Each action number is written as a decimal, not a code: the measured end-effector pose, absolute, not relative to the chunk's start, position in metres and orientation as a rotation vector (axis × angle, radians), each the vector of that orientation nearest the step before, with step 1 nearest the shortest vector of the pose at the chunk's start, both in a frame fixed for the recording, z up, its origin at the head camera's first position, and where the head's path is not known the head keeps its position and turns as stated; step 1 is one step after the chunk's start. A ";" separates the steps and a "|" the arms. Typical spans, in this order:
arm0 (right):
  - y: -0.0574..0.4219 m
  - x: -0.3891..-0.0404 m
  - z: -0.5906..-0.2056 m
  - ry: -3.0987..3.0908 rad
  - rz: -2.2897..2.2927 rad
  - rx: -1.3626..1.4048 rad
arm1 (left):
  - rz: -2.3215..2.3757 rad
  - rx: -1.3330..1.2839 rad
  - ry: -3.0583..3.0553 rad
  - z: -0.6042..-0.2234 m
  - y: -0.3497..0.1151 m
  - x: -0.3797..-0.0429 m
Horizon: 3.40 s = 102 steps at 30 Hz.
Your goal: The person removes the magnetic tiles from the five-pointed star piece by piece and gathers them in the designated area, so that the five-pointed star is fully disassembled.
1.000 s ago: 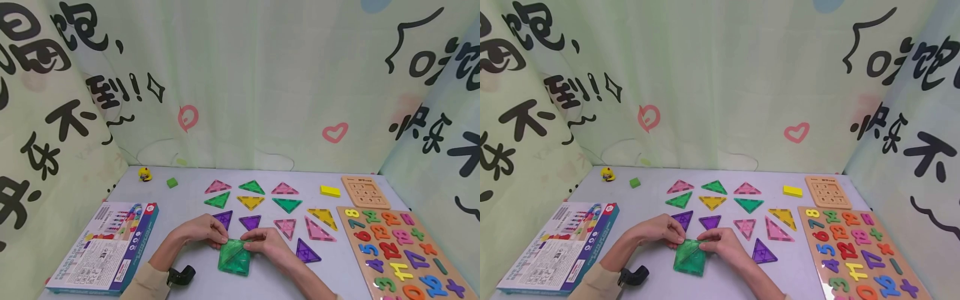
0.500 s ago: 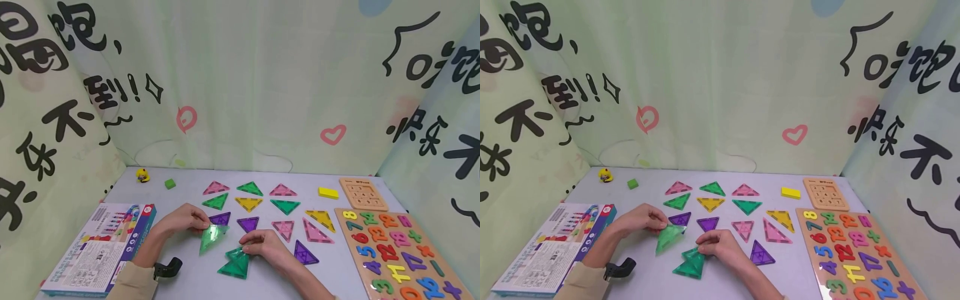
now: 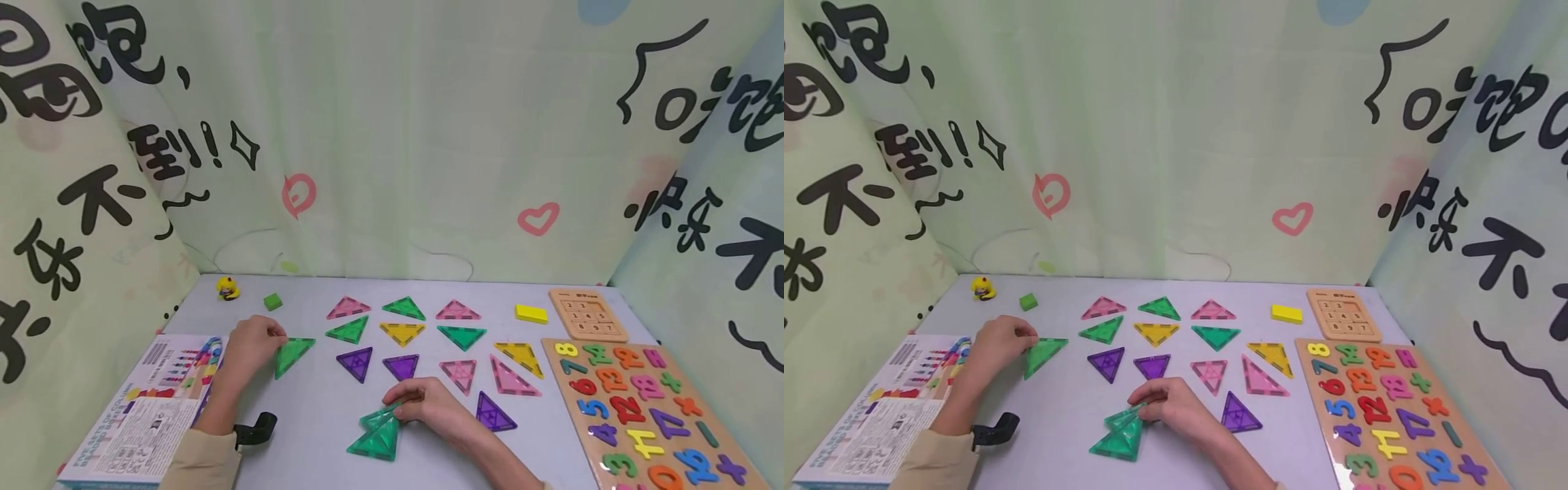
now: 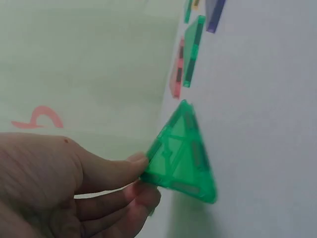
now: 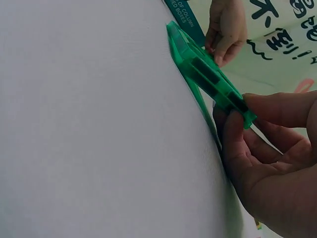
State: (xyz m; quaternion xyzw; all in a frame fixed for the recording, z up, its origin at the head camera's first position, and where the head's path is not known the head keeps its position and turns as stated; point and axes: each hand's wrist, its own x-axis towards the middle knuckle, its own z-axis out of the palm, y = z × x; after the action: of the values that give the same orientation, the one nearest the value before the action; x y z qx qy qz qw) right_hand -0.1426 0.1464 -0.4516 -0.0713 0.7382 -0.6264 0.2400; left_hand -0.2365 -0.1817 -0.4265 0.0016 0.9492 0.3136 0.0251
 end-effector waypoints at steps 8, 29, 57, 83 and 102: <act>0.143 -0.141 -0.453 2.068 -1.737 -0.159 | 0.849 -0.052 3.016 -0.437 -0.173 -0.240; 0.138 -0.141 -0.454 2.103 -1.860 -0.039 | 0.986 0.498 2.396 -0.431 -0.118 -0.201; 0.140 -0.141 -0.455 2.137 -1.845 -0.083 | 1.071 0.616 2.273 -0.436 -0.123 -0.196; 0.136 -0.137 -0.455 2.163 -1.710 -0.209 | 0.860 0.174 2.781 -0.434 -0.162 -0.205; 0.080 -0.159 -0.450 2.632 -1.281 -0.552 | 0.905 0.200 2.815 -0.431 -0.153 -0.207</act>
State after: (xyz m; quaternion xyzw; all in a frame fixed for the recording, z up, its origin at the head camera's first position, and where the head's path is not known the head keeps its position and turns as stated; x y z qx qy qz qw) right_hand -0.1593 0.0804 -0.4502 -0.1846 0.8807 -0.4286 0.0815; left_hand -0.2072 -0.1528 -0.4307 0.0671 0.9461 0.3042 0.0888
